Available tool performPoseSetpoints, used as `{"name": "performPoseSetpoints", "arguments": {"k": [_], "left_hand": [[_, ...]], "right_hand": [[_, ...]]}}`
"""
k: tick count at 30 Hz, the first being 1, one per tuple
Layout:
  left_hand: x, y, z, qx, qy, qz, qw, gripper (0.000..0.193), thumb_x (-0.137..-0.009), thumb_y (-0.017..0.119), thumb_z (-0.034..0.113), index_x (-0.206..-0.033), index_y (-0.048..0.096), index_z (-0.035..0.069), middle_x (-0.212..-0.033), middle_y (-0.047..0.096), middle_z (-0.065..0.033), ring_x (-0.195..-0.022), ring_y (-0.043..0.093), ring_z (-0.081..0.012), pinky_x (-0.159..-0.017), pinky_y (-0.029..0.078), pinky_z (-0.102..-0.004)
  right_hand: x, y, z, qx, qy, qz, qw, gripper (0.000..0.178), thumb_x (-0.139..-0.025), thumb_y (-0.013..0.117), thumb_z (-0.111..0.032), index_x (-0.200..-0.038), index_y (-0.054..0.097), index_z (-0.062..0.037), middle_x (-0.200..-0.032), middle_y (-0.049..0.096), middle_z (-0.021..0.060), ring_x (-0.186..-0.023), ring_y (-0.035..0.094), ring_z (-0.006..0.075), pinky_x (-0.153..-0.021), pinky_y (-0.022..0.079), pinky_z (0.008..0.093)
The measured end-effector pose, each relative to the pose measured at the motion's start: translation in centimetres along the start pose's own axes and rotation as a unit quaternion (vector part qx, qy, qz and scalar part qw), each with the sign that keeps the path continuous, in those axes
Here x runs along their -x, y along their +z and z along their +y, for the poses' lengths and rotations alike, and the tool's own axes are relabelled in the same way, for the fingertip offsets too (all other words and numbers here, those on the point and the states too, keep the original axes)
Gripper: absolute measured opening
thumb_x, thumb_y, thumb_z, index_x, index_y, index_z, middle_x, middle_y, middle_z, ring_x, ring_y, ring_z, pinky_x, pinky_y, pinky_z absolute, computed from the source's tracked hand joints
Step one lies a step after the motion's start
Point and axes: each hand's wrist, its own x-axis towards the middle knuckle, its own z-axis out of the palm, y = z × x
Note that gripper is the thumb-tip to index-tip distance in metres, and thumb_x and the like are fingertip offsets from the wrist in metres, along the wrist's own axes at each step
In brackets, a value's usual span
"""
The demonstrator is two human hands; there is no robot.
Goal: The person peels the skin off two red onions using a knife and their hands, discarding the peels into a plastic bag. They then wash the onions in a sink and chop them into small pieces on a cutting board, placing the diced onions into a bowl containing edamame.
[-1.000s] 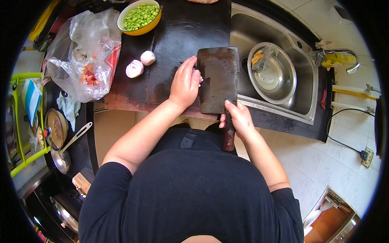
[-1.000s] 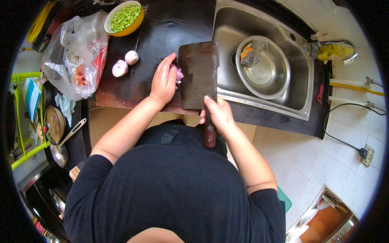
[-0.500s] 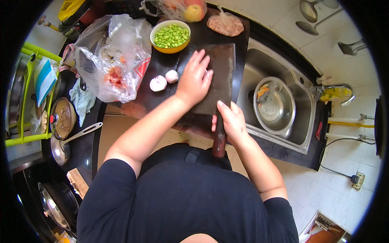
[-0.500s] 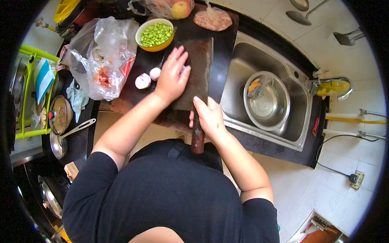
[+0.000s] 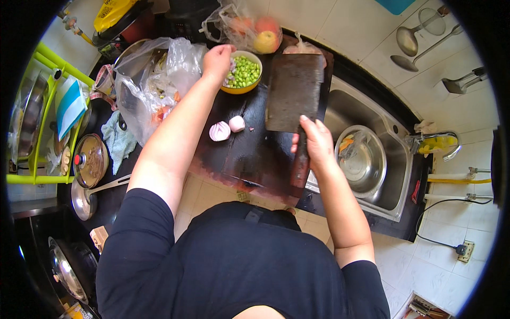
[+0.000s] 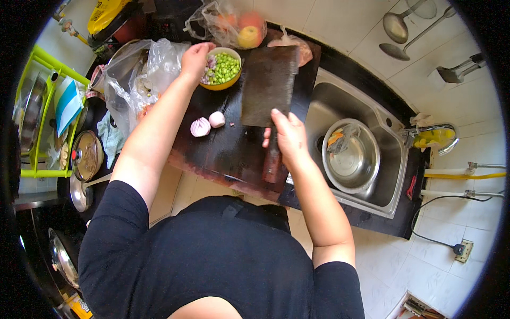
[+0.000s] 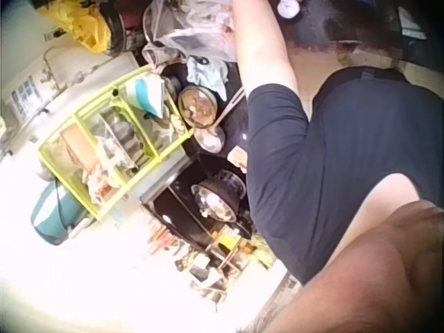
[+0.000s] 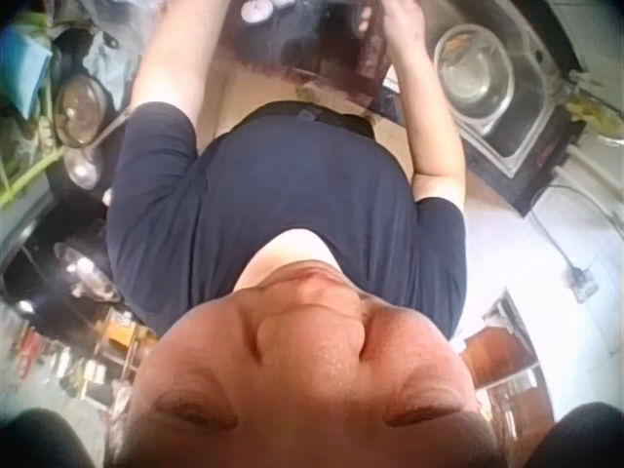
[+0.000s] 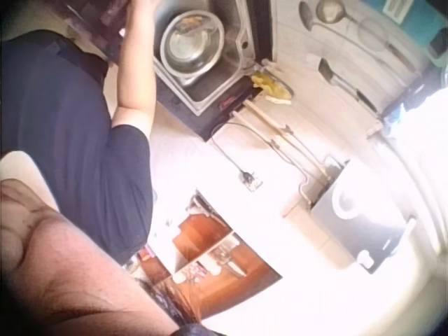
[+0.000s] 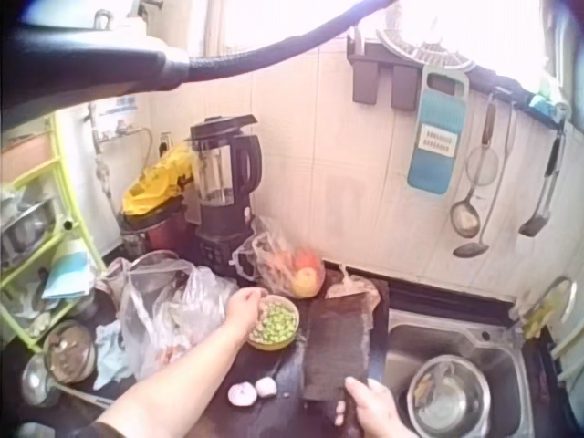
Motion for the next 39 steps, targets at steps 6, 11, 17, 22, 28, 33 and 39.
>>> {"name": "performPoseSetpoints", "arguments": {"k": [6,11,17,22,28,33,39], "left_hand": [[2.8,0.8,0.4,-0.042,0.183,-0.08,0.979,0.018,-0.088,0.06,0.016,-0.096,0.064,0.001,-0.09,0.065,-0.0027,-0.083,0.057,-0.01,-0.076,0.047,-0.0253],[11.7,1.5,0.5,-0.494,0.206,-0.422,0.732,0.019,-0.071,0.063,0.021,-0.087,0.068,0.013,-0.087,0.063,-0.0094,-0.083,0.062,-0.0251,-0.075,0.047,-0.0391],[13.9,1.5,-0.7,-0.605,0.298,-0.36,0.645,0.009,-0.061,0.066,0.016,-0.069,0.063,0.013,-0.073,0.062,-0.0074,-0.074,0.06,-0.0239,-0.077,0.042,-0.0346],[10.2,1.2,2.3,-0.466,0.393,-0.257,0.75,0.007,-0.061,0.064,0.008,-0.068,0.064,0.008,-0.071,0.064,-0.0098,-0.067,0.062,-0.0302,-0.062,0.05,-0.0409],[7.3,-1.2,3.4,-0.424,0.275,-0.141,0.851,0.014,-0.079,0.064,0.016,-0.089,0.067,0.006,-0.094,0.065,-0.013,-0.088,0.062,-0.0311,-0.077,0.049,-0.0359],[13.4,-1.8,1.8,-0.594,0.24,-0.278,0.716,0.025,-0.074,0.068,0.023,-0.094,0.067,0.008,-0.09,0.065,-0.0114,-0.089,0.06,-0.0312,-0.079,0.048,-0.0389],[15.2,-2.7,0.0,-0.462,0.206,-0.251,0.826,0.046,-0.066,0.075,0.023,-0.109,0.062,0.012,-0.099,0.066,-0.009,-0.096,0.059,-0.0298,-0.084,0.046,-0.041]], "right_hand": [[2.3,-4.1,1.1,-0.02,0.013,0.04,0.999,0.02,-0.091,0.054,-0.025,-0.089,0.05,-0.0046,-0.062,0.055,0.0068,-0.046,0.051,0.0149,-0.043,0.045,0.0265],[4.7,-6.6,2.3,-0.026,0.019,0.073,0.997,0.02,-0.092,0.054,-0.024,-0.091,0.051,-0.0047,-0.063,0.055,0.0065,-0.047,0.052,0.014,-0.044,0.046,0.0261],[5.8,-7.9,2.7,-0.035,0.015,0.096,0.995,0.019,-0.092,0.052,-0.024,-0.095,0.052,-0.0046,-0.065,0.055,0.006,-0.048,0.051,0.013,-0.045,0.046,0.0255],[6.5,-8.9,2.8,-0.038,0.02,0.104,0.994,0.02,-0.093,0.05,-0.024,-0.097,0.052,-0.0042,-0.065,0.054,0.0051,-0.048,0.051,0.0124,-0.045,0.046,0.0252],[7.1,-9.6,3.5,-0.054,0.015,0.113,0.992,0.019,-0.093,0.051,-0.022,-0.098,0.052,-0.0045,-0.067,0.054,0.0045,-0.052,0.052,0.0117,-0.045,0.047,0.0252],[7.8,-10.4,4.4,-0.062,0.014,0.132,0.989,0.019,-0.093,0.051,-0.022,-0.099,0.052,-0.0043,-0.068,0.054,0.0044,-0.052,0.052,0.0117,-0.044,0.047,0.0253],[8.4,-11.0,5.2,-0.052,0.015,0.13,0.99,0.02,-0.093,0.051,-0.023,-0.1,0.052,-0.0037,-0.065,0.054,0.0047,-0.05,0.051,0.0119,-0.044,0.047,0.0254]]}}
